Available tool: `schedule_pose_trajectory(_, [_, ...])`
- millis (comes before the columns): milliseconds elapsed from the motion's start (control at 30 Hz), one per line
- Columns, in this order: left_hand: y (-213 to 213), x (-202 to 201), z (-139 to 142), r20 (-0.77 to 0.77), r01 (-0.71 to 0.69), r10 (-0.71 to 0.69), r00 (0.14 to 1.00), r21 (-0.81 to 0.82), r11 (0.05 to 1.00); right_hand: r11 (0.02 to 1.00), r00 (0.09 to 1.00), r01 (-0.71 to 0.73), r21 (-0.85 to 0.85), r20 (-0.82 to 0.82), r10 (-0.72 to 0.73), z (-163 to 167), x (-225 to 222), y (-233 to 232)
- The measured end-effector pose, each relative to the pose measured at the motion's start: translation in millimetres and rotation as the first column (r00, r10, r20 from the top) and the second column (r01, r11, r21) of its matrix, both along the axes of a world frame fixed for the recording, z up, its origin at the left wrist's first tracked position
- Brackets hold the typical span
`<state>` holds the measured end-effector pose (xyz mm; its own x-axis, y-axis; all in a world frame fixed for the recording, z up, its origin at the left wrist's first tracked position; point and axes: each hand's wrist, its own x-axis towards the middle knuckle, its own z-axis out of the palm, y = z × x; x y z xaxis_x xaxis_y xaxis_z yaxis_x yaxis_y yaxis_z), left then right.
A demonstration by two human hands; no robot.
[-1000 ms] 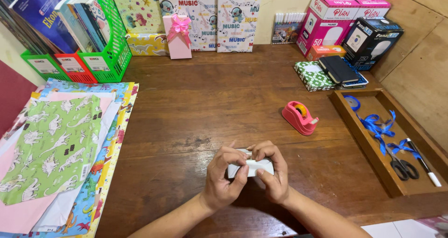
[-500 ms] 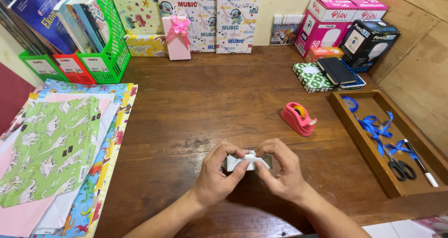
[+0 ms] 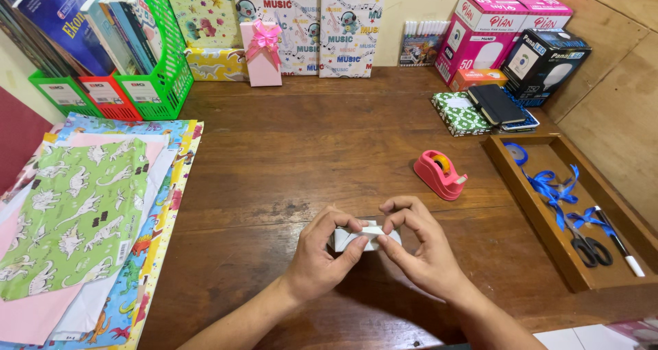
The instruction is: The person wraps a white rectangular box with pink and white wrapping paper at a wooden table. They cut the paper with scissors, fold it around the box, secure it with tape from a tape dispenser, and fold and tape the open ends of the paper closed.
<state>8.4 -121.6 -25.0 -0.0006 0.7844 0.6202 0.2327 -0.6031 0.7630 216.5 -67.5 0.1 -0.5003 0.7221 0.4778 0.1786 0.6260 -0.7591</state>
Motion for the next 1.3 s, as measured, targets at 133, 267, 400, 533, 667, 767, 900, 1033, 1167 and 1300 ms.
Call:
schedule_pose_trajectory(133, [-1, 0, 1, 0.005, -0.002, 0.002, 1.0, -0.018, 1.0, 0.999, 0.999, -0.014, -0.035, -0.031, 0.013, -1, 0, 2])
schedule_pose_trajectory(267, [-1, -1, 1, 0.003, 0.001, -0.001, 1.0, 0.01, 1.0, 0.997, 0.999, 0.035, 0.072, -0.001, -0.035, 5, -2, 3])
schedule_pose_trajectory(400, [-2, 1, 1, 0.018, 0.013, -0.013, 1.0, -0.019, 1.0, 0.96, 0.994, 0.058, 0.275, 0.076, -0.082, 15, -3, -3])
schedule_pose_trajectory(533, [-2, 2, 1, 0.015, -0.001, 0.002, 1.0, -0.053, 0.999, 0.882, 0.979, 0.063, 0.467, 0.142, -0.145, 26, -7, -9])
schedule_pose_trajectory(667, [-3, 2, 0, 0.026, 0.004, -0.004, 1.0, -0.025, 1.0, 0.852, 0.964, 0.061, 0.52, 0.189, -0.185, 33, -8, -10])
schedule_pose_trajectory(767, [-2, 2, 0, 0.023, 0.001, 0.0, 1.0, -0.026, 1.0, 0.915, 0.969, 0.059, 0.4, 0.196, -0.149, 34, -8, -8])
schedule_pose_trajectory(900, [-2, 2, 0, 0.028, 0.0, 0.001, 1.0, -0.026, 1.0, 0.96, 0.979, 0.073, 0.271, 0.166, -0.121, 31, -7, -6])
schedule_pose_trajectory(1033, [-2, 2, 0, 0.083, 0.032, -0.029, 0.996, -0.034, 0.999, 0.896, 0.98, 0.073, 0.438, 0.134, -0.145, 24, -6, -5])
schedule_pose_trajectory(1167, [-1, 2, 0, 0.072, 0.016, -0.013, 0.997, -0.04, 0.999, 0.936, 0.992, 0.034, 0.351, 0.104, -0.075, 16, -4, 0])
schedule_pose_trajectory(1300, [-1, 3, -2, 0.066, -0.031, 0.034, 0.997, -0.043, 0.999, 0.998, 0.999, -0.034, 0.049, 0.006, 0.033, 4, -8, 9])
